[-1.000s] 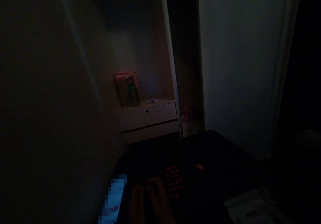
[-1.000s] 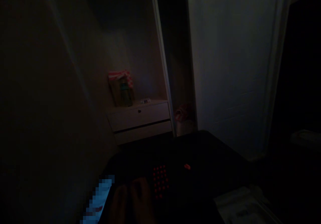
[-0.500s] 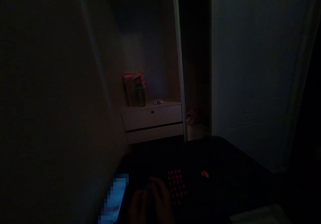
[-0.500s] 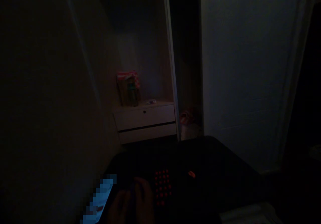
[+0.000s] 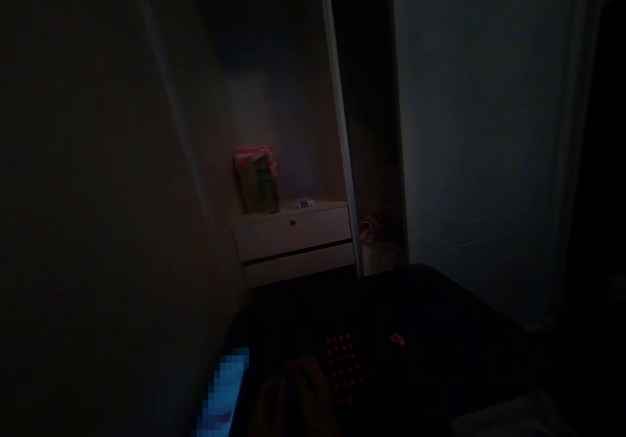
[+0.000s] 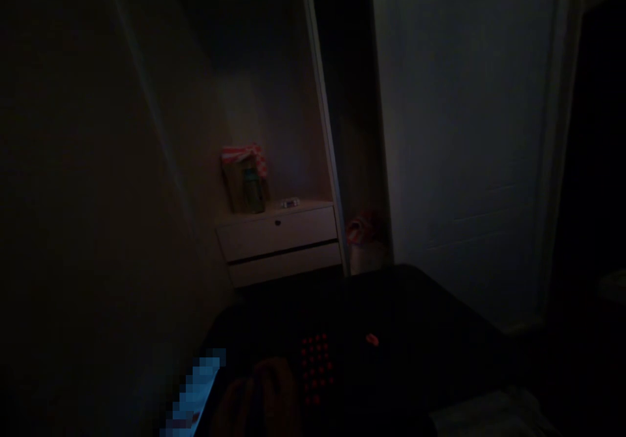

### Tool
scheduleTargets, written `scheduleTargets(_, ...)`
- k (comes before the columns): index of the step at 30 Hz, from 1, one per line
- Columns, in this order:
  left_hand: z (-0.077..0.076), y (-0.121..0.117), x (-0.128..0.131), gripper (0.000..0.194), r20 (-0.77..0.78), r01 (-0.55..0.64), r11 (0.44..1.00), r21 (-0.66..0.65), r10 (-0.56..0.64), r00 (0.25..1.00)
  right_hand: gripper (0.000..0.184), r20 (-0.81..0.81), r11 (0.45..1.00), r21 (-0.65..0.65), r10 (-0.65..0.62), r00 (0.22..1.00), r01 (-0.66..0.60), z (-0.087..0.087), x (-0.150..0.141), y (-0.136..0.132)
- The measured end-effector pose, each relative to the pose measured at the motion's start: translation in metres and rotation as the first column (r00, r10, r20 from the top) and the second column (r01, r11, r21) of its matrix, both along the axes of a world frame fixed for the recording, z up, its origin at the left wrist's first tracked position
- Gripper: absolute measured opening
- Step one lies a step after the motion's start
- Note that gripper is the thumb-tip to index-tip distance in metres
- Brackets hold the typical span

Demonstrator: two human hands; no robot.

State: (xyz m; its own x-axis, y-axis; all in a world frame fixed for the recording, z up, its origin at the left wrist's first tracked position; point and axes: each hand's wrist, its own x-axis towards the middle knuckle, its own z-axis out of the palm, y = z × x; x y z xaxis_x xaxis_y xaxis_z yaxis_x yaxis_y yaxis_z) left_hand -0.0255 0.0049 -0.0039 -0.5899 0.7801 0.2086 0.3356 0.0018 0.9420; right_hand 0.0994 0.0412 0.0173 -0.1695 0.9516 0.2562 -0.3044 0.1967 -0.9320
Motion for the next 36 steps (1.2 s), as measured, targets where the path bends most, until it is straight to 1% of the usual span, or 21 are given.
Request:
scheduleTargets(3,-0.003,0.0,0.0,0.083,0.001,0.02,0.999,-0.046,-0.02,1.0,0.023,0.033,1.0,-0.004,-0.014,0.999,0.014,0.006,0.003,-0.001)
scheduleTargets(6,0.0,-0.002,0.003,0.092,-0.008,0.042,0.996,-0.081,-0.043,0.999,0.024,0.046,1.0,0.011,-0.023,0.999,0.022,0.008,0.003,-0.001)
scheduleTargets(10,0.01,-0.005,0.009,0.084,-0.042,0.075,0.993,-0.091,-0.079,0.996,0.022,0.041,0.999,0.031,-0.02,0.999,0.019,0.008,0.004,-0.002)
scheduleTargets(14,0.013,-0.007,0.012,0.09,-0.062,-0.004,0.996,-0.085,-0.001,0.998,0.022,0.025,0.999,0.04,-0.004,1.0,0.003,0.011,0.006,-0.005)
scheduleTargets(17,0.013,-0.007,0.012,0.083,-0.042,-0.032,0.999,-0.032,0.03,0.999,0.021,0.002,0.999,0.038,-0.023,1.0,0.023,0.011,0.007,-0.007)
scheduleTargets(20,0.013,-0.007,0.01,0.073,-0.015,-0.01,0.998,0.07,0.011,1.0,0.024,-0.027,0.997,0.052,-0.049,0.998,0.05,0.007,0.004,-0.009)
scheduleTargets(22,0.012,-0.006,0.008,0.066,-0.016,0.03,0.993,0.115,-0.029,0.999,0.027,-0.037,0.997,0.031,-0.063,0.997,0.064,0.003,0.002,-0.01)
scheduleTargets(25,0.01,-0.005,0.005,0.066,-0.004,0.036,0.994,0.098,-0.036,0.999,0.031,-0.037,0.992,-0.047,-0.116,0.993,0.114,-0.002,0.0,-0.01)
scheduleTargets(27,0.009,-0.004,0.004,0.068,-0.002,0.055,0.996,0.077,-0.055,0.999,0.031,-0.025,0.99,-0.063,-0.13,0.991,0.128,-0.003,0.0,-0.01)
scheduleTargets(31,0.006,-0.004,0.004,0.073,0.006,0.053,0.997,0.063,-0.053,0.999,0.027,0.012,0.997,-0.024,-0.069,0.998,0.069,0.001,0.001,-0.01)
scheduleTargets(34,0.004,-0.006,0.004,0.071,-0.006,0.012,0.997,0.074,-0.011,1.0,0.023,0.04,0.998,0.03,-0.055,0.998,0.054,0.002,0.001,-0.012)
scheduleTargets(36,0.002,-0.006,0.002,0.071,-0.021,-0.035,0.995,0.089,0.037,0.999,0.021,0.03,0.996,0.056,-0.072,0.997,0.07,-0.001,-0.002,-0.013)
